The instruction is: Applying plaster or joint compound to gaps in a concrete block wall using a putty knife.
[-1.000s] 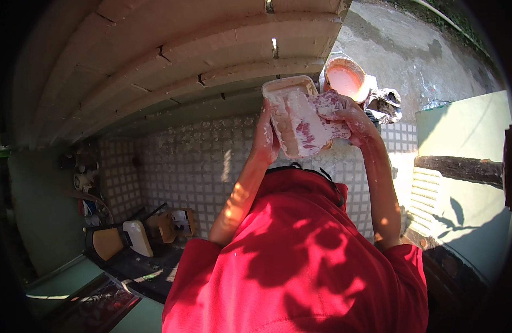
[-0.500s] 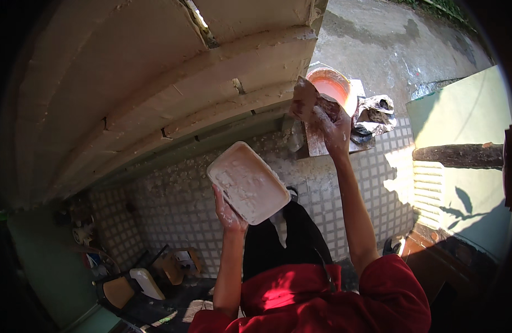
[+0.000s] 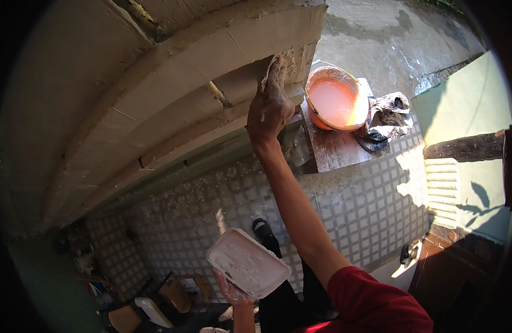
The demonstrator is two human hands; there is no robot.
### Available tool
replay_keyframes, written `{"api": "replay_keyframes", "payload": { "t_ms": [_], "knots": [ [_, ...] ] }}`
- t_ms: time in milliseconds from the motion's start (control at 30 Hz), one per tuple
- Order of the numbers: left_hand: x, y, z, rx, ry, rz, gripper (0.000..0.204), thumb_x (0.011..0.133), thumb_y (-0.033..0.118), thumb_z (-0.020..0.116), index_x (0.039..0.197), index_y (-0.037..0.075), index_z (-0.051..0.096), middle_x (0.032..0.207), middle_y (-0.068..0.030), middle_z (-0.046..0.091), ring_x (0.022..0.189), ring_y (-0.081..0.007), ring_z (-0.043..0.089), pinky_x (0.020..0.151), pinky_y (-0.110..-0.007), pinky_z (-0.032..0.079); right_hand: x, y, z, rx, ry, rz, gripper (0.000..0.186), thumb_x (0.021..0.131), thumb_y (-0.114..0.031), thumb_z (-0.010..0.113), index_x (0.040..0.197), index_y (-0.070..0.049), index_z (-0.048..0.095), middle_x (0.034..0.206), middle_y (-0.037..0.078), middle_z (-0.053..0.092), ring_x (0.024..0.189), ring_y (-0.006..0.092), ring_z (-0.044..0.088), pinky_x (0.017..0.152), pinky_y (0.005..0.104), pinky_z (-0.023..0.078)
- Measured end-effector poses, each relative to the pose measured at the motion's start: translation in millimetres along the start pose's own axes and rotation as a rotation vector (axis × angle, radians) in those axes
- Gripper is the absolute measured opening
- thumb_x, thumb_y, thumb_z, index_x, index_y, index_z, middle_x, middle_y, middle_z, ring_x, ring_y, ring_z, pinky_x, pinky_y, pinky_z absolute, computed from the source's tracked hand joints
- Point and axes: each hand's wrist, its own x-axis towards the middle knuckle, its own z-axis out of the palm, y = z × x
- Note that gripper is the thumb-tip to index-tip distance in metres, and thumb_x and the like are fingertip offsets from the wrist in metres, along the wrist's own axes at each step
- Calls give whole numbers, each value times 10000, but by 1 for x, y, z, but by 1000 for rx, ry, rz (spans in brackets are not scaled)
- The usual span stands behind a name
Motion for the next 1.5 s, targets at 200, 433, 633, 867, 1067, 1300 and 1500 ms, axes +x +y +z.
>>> {"api": "replay_keyframes", "payload": {
  "t_ms": [200, 433, 633, 867, 1067, 1300, 1500],
  "knots": [
    [-4, -2, -20, -59, 34, -47, 680, 929, 534, 520, 1439, 117, 352, 1423, -92, 423, 1268, -314, 443, 1051, -482, 389, -32, -38, 11, 83, -172, 80, 454, 844, 24, 575, 1296, -19, 558, 1261, 242, 552, 1152, 366, 568, 868, 389, 524],
    [-2, -8, -29, -49, 21, -42, 702, 925, 534, 526, 1444, 101, 336, 1427, -92, 417, 1262, -314, 446, 1049, -481, 390, -58, -46, -16, 205, -366, 17, 469, 827, 21, 605, 1291, -41, 567, 1216, 247, 590, 1123, 369, 594, 859, 393, 534],
    [-8, -9, -47, -88, 59, -69, 705, 924, 537, 525, 1444, 100, 335, 1417, -93, 425, 1259, -317, 448, 1046, -479, 396, -12, 2, -45, 99, -106, 54, 363, 859, -13, 603, 1220, 21, 596, 1009, 266, 648, 914, 359, 674, 723, 389, 537],
    [-9, -8, -49, -71, 88, -34, 696, 926, 542, 516, 1439, 105, 343, 1410, -91, 431, 1257, -315, 450, 1041, -477, 403, -27, -45, 23, 53, -91, -24, 389, 840, 7, 585, 1229, 10, 588, 1009, 270, 645, 846, 381, 672, 691, 424, 528],
    [-12, 3, -51, -65, 63, -38, 693, 925, 540, 518, 1441, 112, 343, 1414, -88, 426, 1261, -312, 448, 1046, -473, 400, -79, -48, -24, 200, -351, -107, 403, 846, 34, 560, 1245, -5, 595, 1191, 242, 612, 949, 352, 668, 774, 393, 538],
    [-12, -1, -58, -65, 58, -4, 719, 917, 559, 518, 1453, 120, 328, 1437, -90, 397, 1282, -315, 421, 1072, -478, 364, 8, 31, -32, -21, -51, 120, 274, 900, -67, 602, 1162, 2, 645, 1013, 236, 679, 683, 254, 683, 636, 353, 521],
    [-9, -2, -58, -56, 39, -26, 748, 908, 581, 514, 1467, 129, 309, 1456, -85, 373, 1296, -317, 406, 1071, -479, 364, -47, -1, -8, 120, -341, -85, 455, 832, 33, 548, 1287, 18, 541, 1272, 244, 559, 1191, 378, 547, 942, 421, 496]
  ]
}}
